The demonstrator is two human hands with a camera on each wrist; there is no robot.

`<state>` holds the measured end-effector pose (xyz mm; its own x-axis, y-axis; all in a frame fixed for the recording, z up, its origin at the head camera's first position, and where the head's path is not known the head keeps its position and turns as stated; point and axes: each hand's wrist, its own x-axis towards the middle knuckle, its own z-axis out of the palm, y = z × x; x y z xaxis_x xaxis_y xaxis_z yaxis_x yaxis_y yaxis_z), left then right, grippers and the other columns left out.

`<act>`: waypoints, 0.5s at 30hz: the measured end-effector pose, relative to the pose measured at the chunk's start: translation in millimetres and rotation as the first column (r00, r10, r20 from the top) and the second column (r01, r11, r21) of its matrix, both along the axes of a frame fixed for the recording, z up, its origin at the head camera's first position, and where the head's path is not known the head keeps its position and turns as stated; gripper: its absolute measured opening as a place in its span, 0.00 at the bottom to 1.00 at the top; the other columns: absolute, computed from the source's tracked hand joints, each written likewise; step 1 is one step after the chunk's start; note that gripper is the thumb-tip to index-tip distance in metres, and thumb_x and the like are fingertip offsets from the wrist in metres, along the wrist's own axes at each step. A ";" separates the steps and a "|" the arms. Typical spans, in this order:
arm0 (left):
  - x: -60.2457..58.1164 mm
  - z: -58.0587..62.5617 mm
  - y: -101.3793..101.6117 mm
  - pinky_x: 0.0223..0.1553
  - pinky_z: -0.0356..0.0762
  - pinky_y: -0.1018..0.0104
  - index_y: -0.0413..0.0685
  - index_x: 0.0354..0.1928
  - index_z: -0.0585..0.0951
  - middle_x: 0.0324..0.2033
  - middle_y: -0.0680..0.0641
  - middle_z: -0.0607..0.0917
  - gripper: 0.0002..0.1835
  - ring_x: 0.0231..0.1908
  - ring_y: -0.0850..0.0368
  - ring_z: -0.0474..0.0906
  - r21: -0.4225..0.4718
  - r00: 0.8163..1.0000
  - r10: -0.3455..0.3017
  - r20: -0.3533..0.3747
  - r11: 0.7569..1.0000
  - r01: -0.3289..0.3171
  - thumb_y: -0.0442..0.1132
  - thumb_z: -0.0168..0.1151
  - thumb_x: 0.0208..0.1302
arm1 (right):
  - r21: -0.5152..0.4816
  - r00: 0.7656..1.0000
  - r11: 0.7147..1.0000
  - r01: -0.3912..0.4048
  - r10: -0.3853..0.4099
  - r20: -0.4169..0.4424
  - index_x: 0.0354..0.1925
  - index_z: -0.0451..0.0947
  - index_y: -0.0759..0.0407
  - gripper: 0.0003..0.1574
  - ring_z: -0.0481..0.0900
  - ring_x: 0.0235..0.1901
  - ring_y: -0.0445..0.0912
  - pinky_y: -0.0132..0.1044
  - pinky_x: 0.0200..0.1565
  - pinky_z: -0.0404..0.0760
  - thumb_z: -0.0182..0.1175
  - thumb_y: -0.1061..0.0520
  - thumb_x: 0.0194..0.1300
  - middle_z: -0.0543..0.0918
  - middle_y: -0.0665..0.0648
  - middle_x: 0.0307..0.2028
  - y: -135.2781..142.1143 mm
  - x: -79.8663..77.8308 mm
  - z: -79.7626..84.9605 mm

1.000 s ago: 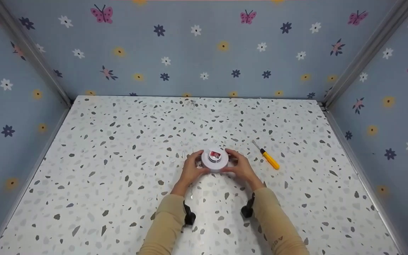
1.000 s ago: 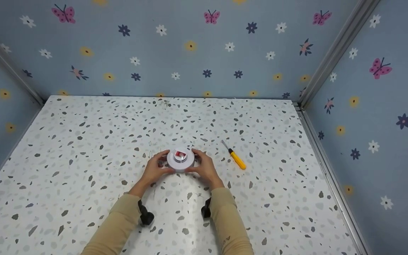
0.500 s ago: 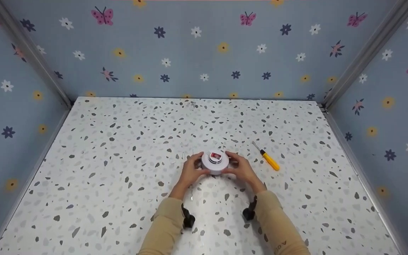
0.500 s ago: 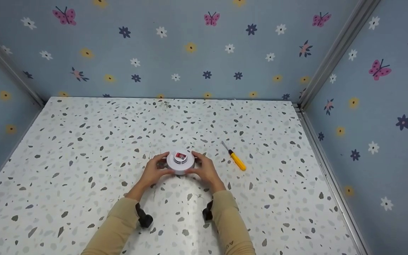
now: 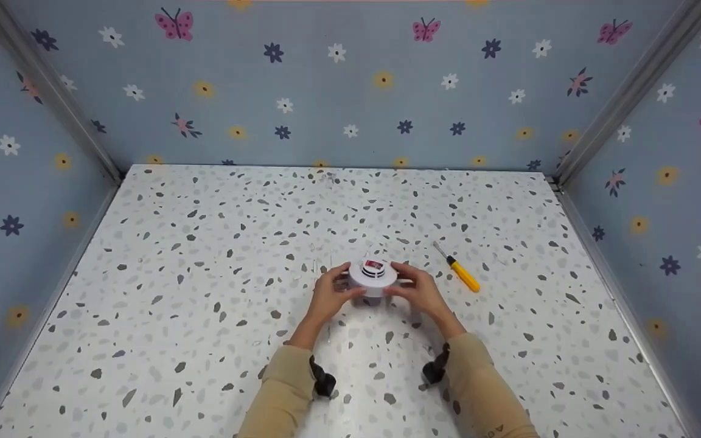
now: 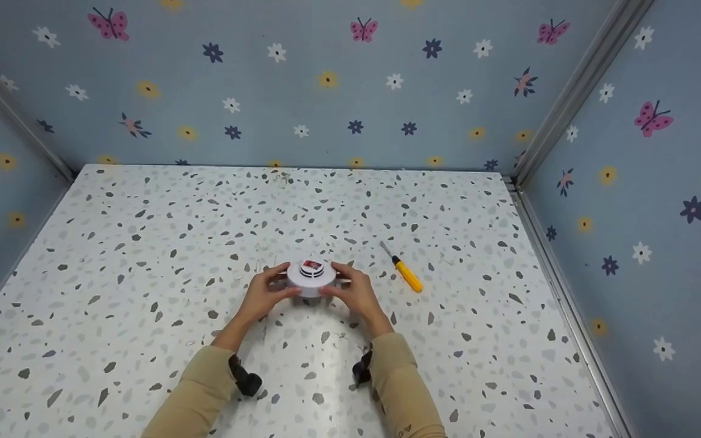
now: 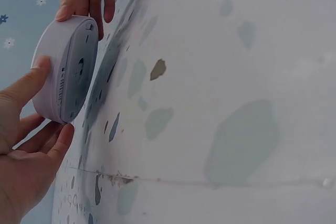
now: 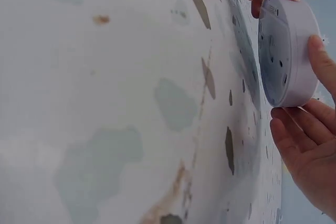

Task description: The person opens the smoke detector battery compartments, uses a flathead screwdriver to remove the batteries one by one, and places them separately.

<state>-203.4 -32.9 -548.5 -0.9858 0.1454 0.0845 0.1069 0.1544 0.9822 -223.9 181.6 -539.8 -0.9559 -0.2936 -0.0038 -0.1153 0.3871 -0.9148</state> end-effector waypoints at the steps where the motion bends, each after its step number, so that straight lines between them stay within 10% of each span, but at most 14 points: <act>1: 0.7 0.8 0.1 0.48 0.71 0.60 0.31 0.57 0.66 0.51 0.34 0.71 0.35 0.49 0.44 0.71 0.005 1.000 0.001 0.004 1.000 -0.001 0.38 0.68 0.46 | -0.002 1.000 1.000 0.003 -0.003 0.000 0.57 0.67 0.64 0.36 0.72 0.49 0.51 0.40 0.48 0.73 0.66 0.57 0.49 0.72 0.61 0.53 0.1 1.0 0.5; 9: 15.8 29.8 2.0 0.49 0.68 0.47 0.22 0.54 0.65 0.48 0.27 0.70 0.31 0.47 0.34 0.69 0.079 1.000 0.013 0.004 0.997 -0.014 0.30 0.65 0.49 | 0.013 0.997 0.998 0.068 -0.068 0.026 0.54 0.70 0.62 0.35 0.75 0.46 0.47 0.35 0.45 0.75 0.65 0.51 0.49 0.75 0.59 0.50 -1.7 6.8 4.5; 15: 10.7 16.8 4.9 0.47 0.73 0.57 0.25 0.54 0.68 0.45 0.33 0.74 0.32 0.45 0.42 0.73 0.025 0.998 0.064 0.004 0.998 -0.064 0.37 0.66 0.50 | 0.014 0.994 0.995 0.102 -0.103 0.035 0.53 0.72 0.61 0.32 0.76 0.43 0.47 0.35 0.43 0.76 0.64 0.50 0.51 0.77 0.58 0.48 -2.9 10.9 7.9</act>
<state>-192.7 -28.0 -531.6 -0.9933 0.0796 0.0841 0.0944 0.1363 0.9862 -213.1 178.8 -531.9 -0.9801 -0.1939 -0.0417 -0.0416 0.4063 -0.9128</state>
